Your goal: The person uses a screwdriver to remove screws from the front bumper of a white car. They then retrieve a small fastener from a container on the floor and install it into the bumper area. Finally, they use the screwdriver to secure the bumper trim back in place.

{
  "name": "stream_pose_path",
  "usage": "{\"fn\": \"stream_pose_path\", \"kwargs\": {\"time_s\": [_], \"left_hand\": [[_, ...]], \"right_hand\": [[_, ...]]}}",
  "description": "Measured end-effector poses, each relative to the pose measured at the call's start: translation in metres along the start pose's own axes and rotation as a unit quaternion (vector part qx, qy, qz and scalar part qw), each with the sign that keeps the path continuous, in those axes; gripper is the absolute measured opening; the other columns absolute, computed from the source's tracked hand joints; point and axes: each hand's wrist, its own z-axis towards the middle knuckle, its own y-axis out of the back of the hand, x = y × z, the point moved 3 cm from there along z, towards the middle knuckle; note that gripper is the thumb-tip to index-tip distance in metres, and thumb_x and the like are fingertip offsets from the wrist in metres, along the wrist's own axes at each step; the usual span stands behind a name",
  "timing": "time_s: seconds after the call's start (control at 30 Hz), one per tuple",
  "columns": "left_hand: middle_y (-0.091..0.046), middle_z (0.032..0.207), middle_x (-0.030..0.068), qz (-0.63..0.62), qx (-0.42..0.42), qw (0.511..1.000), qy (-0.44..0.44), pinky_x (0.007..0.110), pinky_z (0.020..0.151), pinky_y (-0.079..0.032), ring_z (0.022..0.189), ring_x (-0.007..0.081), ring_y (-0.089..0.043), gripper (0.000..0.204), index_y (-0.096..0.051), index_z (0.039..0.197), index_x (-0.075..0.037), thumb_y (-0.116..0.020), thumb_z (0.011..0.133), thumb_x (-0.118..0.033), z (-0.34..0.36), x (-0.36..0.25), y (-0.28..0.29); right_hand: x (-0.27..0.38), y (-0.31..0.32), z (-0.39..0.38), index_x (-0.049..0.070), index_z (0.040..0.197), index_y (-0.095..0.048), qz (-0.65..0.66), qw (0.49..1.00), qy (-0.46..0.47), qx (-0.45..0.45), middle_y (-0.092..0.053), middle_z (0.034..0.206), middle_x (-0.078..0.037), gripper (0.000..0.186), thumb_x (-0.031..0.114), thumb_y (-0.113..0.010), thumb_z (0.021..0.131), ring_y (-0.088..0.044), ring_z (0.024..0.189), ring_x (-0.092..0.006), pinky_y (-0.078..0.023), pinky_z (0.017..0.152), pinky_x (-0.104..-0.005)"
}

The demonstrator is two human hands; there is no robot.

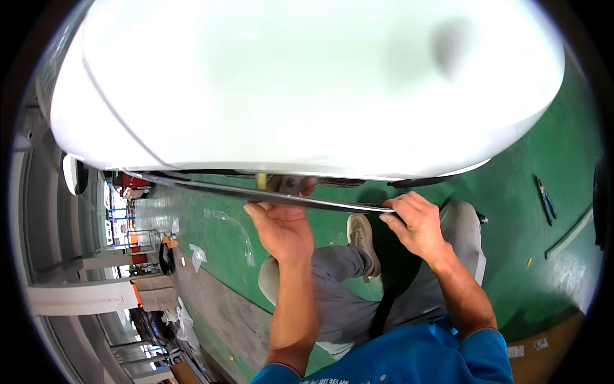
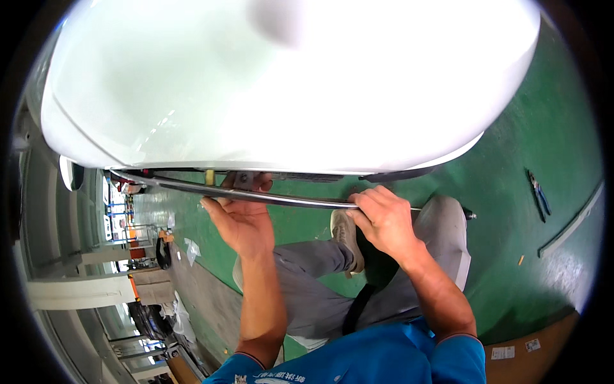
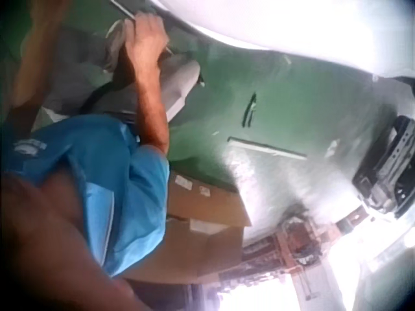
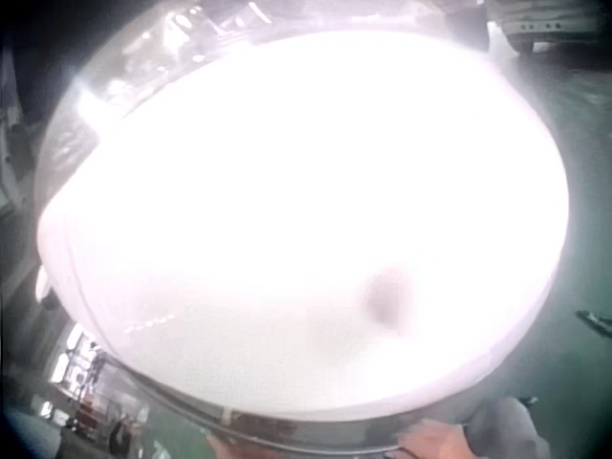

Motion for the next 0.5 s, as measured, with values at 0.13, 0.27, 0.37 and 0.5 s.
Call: {"fn": "stream_pose_path", "kwargs": {"time_s": [0.13, 0.27, 0.37, 0.5], "left_hand": [[-0.069, 0.116, 0.0127, 0.037, 0.048, 0.998, 0.022, 0.053, 0.098, -0.05, 0.107, 0.0331, -0.066, 0.066, -0.061, 0.13, -0.006, -0.037, 0.105, -0.062, 0.0, 0.003, -0.004], [-0.069, 0.11, 0.0101, 0.017, 0.033, 0.999, 0.031, 0.052, 0.094, -0.049, 0.099, 0.0282, -0.062, 0.066, -0.063, 0.126, -0.008, -0.039, 0.103, -0.065, 0.004, 0.004, -0.001], [-0.068, 0.11, 0.0095, 0.0, 0.01, 1.0, 0.029, 0.051, 0.094, -0.048, 0.098, 0.0263, -0.06, 0.066, -0.064, 0.124, -0.01, -0.04, 0.102, -0.067, 0.006, 0.005, -0.007], [-0.068, 0.111, 0.0092, 0.014, 0.031, 0.999, 0.035, 0.05, 0.095, -0.047, 0.097, 0.0262, -0.059, 0.066, -0.065, 0.122, -0.011, -0.041, 0.101, -0.069, 0.006, 0.005, 0.008]], "right_hand": [[-0.002, 0.002, -0.001, 0.003, 0.094, -0.069, -0.002, 1.0, 0.003, -0.023, -0.067, 0.084, -0.01, 0.021, 0.006, -0.08, 0.077, -0.061, 0.075, -0.0302, -0.05, 0.064, -0.0405], [-0.003, 0.002, 0.001, 0.003, 0.095, -0.069, -0.005, 0.999, 0.003, -0.038, -0.066, 0.082, -0.008, 0.023, 0.007, -0.08, 0.076, -0.061, 0.074, -0.0283, -0.05, 0.062, -0.0396], [-0.005, 0.001, 0.005, 0.003, 0.095, -0.069, 0.002, 0.999, 0.009, -0.047, -0.065, 0.082, -0.007, 0.023, 0.007, -0.08, 0.075, -0.061, 0.074, -0.0274, -0.051, 0.062, -0.0391], [-0.004, 0.0, 0.004, 0.003, 0.096, -0.07, 0.008, 0.999, 0.023, -0.025, -0.065, 0.082, -0.007, 0.023, 0.009, -0.079, 0.076, -0.06, 0.073, -0.0274, -0.051, 0.062, -0.0387]]}}
